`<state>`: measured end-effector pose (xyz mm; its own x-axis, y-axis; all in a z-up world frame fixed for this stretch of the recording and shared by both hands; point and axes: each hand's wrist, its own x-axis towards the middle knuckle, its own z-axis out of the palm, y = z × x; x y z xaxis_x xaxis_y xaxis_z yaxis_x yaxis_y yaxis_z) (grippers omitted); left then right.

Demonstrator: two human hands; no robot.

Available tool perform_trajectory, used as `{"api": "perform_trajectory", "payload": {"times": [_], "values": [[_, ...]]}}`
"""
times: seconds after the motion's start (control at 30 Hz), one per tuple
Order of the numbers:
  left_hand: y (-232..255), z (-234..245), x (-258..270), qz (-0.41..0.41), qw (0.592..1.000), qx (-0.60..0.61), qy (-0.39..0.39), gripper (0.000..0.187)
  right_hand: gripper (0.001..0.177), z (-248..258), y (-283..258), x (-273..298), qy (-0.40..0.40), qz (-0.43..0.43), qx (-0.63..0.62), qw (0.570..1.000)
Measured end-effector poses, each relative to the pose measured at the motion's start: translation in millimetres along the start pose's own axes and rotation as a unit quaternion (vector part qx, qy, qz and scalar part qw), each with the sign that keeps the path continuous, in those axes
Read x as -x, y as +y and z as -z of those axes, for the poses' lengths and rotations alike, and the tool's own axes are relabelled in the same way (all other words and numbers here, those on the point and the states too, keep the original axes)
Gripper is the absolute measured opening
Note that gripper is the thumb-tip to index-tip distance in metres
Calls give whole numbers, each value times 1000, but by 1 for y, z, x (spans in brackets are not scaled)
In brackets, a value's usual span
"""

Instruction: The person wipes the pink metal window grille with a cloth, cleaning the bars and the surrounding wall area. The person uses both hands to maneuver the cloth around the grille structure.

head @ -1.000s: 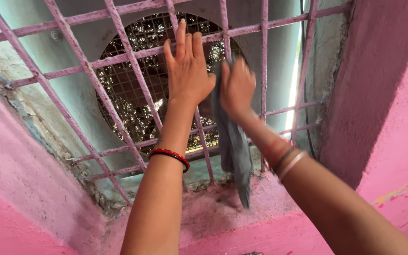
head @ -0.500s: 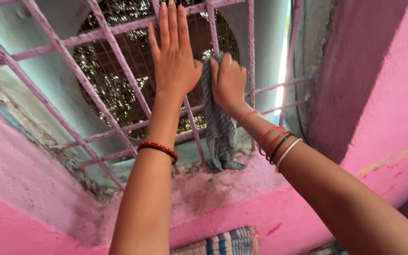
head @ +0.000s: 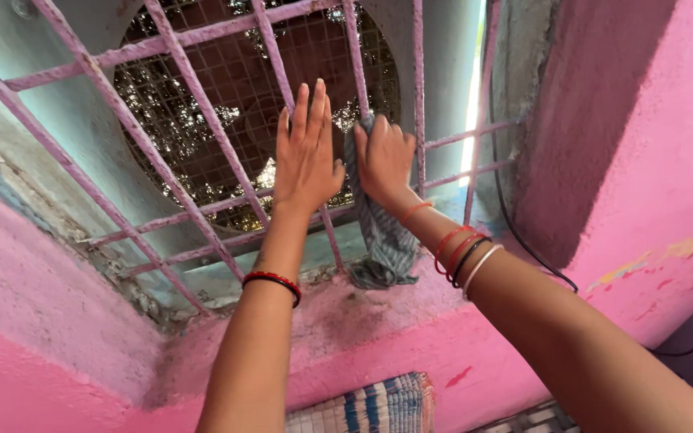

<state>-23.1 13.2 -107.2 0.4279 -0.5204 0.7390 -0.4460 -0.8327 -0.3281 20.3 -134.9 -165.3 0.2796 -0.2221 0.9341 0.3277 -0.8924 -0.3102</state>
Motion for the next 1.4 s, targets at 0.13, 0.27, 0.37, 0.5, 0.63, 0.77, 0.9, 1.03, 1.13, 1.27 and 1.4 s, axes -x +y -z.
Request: {"api": "perform_trajectory", "payload": {"times": [0.13,0.27,0.37,0.5,0.63,0.77,0.9,1.03,1.13,1.27,1.4], "values": [[1,2,0,13,999,-26,-27,109,29,-8,-13,-62,-1,-35,-21,999],[8,-8,8,24,999,-38,-25,109,32,-13,-13,-36,5,-44,-26,999],[19,-23,33,-4,998,-46,-42,100,28,5,6,37,-31,11,-8,999],[21,-31,45,-35,992,-45,-116,93,26,-3,4,21,31,39,12,999],[26,-31,46,-12,989,-74,-126,88,25,-18,-8,-40,30,-17,-28,999],[25,-38,46,12,992,-32,-122,96,26,-8,-1,-6,26,21,-19,999],[33,-41,48,49,997,42,-49,100,23,26,20,43,-48,66,-32,996],[60,-26,24,52,995,73,42,92,20,60,42,12,30,81,-5,996],[68,-22,-24,46,995,80,49,88,25,55,53,-48,125,27,52,990],[59,-36,-66,46,993,-31,100,85,34,24,57,-123,-23,-81,-51,995],[49,-47,-70,30,995,-28,87,87,30,14,68,-58,45,12,14,999]]}}
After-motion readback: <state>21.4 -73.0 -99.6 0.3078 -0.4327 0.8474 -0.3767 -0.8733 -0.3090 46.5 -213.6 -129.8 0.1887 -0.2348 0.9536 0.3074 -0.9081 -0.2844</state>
